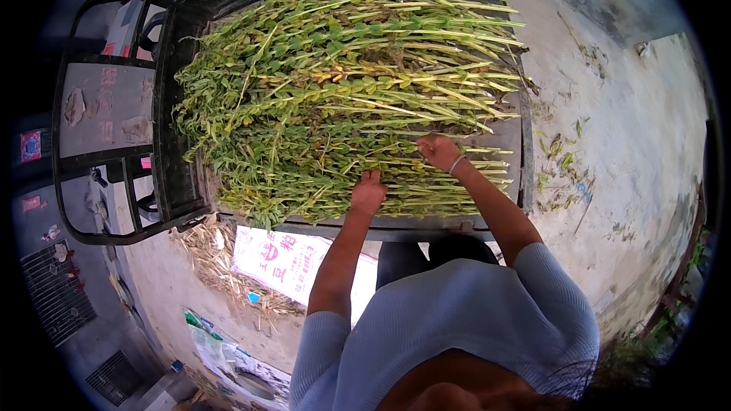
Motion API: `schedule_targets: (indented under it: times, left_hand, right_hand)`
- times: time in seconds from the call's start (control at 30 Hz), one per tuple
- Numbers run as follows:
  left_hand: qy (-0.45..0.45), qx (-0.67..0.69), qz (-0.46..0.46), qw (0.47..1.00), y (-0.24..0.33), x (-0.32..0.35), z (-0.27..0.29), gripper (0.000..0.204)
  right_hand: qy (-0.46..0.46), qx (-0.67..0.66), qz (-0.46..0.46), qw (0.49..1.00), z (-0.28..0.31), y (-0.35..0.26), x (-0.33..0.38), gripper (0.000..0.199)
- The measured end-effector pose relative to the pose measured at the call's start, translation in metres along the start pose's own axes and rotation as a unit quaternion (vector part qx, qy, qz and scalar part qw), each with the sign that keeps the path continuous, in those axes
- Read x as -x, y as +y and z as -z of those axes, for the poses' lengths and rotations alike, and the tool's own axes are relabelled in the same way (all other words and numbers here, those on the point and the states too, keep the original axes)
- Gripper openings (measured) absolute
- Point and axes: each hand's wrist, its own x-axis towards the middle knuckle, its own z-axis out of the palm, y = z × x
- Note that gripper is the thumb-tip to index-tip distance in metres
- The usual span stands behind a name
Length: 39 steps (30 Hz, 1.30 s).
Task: The person gathers long green vegetable stems from a cart bed, aligns them into a bundle, and secures the bundle with a blue plastic tie. The person then lifts the tied bundle and places it onto a white sack on the ground.
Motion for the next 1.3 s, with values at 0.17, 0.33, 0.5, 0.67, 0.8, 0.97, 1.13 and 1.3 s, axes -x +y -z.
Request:
schedule_targets:
  times: [0.17, 0.33, 0.5, 0.67, 0.8, 0.97, 1.13, 1.3]
  left_hand:
    - [0.067, -0.022, -0.022, 0.997, 0.001, 0.009, -0.015, 0.009]
    - [0.151, 0.029, 0.037, 0.987, -0.001, 0.022, -0.071, 0.010]
    - [0.172, 0.003, -0.009, 0.985, 0.003, 0.018, -0.049, 0.007]
    - [0.076, 0.018, -0.033, 0.996, -0.005, 0.017, -0.033, 0.009]
    - [0.086, 0.177, -0.030, 0.980, -0.024, 0.016, -0.008, 0.017]
    - [0.058, 0.185, -0.021, 0.981, -0.067, -0.005, 0.005, 0.021]
    - [-0.143, 0.257, -0.007, 0.956, -0.082, -0.037, -0.011, 0.021]
    - [-0.114, 0.234, 0.007, 0.965, -0.080, -0.033, -0.026, 0.027]
  right_hand:
    - [-0.176, 0.340, -0.072, 0.921, -0.094, -0.029, -0.089, 0.042]
    - [-0.175, 0.291, -0.107, 0.934, -0.110, -0.040, -0.080, 0.043]
    - [-0.147, 0.237, -0.007, 0.960, -0.118, -0.014, -0.047, 0.031]
    - [-0.083, 0.153, 0.017, 0.985, -0.131, -0.006, -0.054, 0.017]
    - [-0.026, 0.129, 0.037, 0.991, -0.141, -0.004, -0.043, 0.014]
    - [-0.086, 0.151, 0.127, 0.977, -0.132, -0.009, -0.034, 0.011]
    - [-0.199, 0.168, 0.029, 0.965, -0.130, 0.005, -0.069, 0.016]
    - [-0.110, 0.173, -0.228, 0.952, -0.136, 0.000, -0.100, 0.035]
